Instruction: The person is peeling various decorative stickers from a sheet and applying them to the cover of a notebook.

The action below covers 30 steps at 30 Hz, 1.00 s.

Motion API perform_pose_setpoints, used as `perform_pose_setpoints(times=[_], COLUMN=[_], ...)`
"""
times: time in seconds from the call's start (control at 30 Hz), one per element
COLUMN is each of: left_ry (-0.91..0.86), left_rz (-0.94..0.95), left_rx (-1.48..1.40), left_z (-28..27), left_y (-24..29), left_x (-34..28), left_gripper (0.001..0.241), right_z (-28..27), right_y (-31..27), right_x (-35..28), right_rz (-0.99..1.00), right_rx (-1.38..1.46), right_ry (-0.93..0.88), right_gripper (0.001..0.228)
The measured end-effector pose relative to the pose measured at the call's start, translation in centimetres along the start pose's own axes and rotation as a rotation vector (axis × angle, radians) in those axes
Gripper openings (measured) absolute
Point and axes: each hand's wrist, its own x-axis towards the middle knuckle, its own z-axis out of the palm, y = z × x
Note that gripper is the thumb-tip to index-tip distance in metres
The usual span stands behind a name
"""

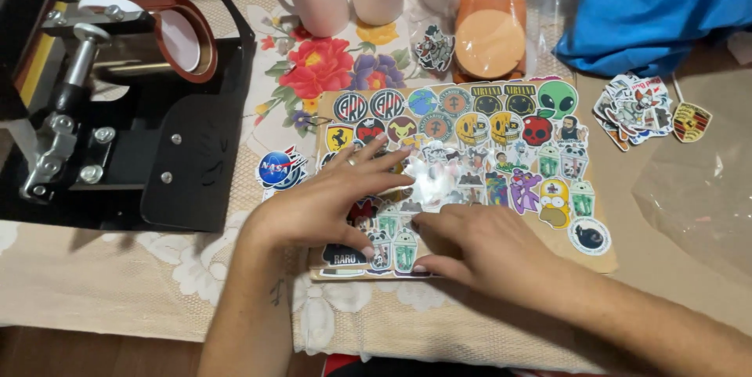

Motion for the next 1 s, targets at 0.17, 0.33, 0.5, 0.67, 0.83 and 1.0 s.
perform_pose_setpoints(times=[0.17,0.33,0.5,0.67,0.83,1.0], left_ry=[-0.108,-0.133,-0.222,-0.201,-0.208,0.056], left_rz=[-0.143,-0.187,-0.112,-0.078,-0.079,0.052], left_rx=[0.087,0.095,0.116,0.074,0.094,-0.213], left_z=[1.3,1.3,1.6,2.0,1.7,1.5], left_y=[-1.0,-1.4,-2.2,-2.8,-2.6,-2.1], left_x=[1.1,1.5,1.3,1.1,0.9,-0.5], left_gripper=[0.122,0.126,0.114,0.114,0.117,0.09], right_z=[2.5,1.9,0.3,1.2,1.3,0.4], right_y=[-1.3,-1.9,-2.1,-1.1,-1.0,0.0], right_x=[0.8,1.7,2.8,2.2,1.2,0.2], right_rz=[-0.012,0.056,0.205,0.075,-0.158,-1.008], right_rx=[-0.19,-0.223,0.031,0.211,0.366,-0.16], right_ry=[-0.039,-0.063,-0.132,-0.01,0.12,0.649], right_gripper=[0.046,0.034,0.033,0.023,0.016,0.01])
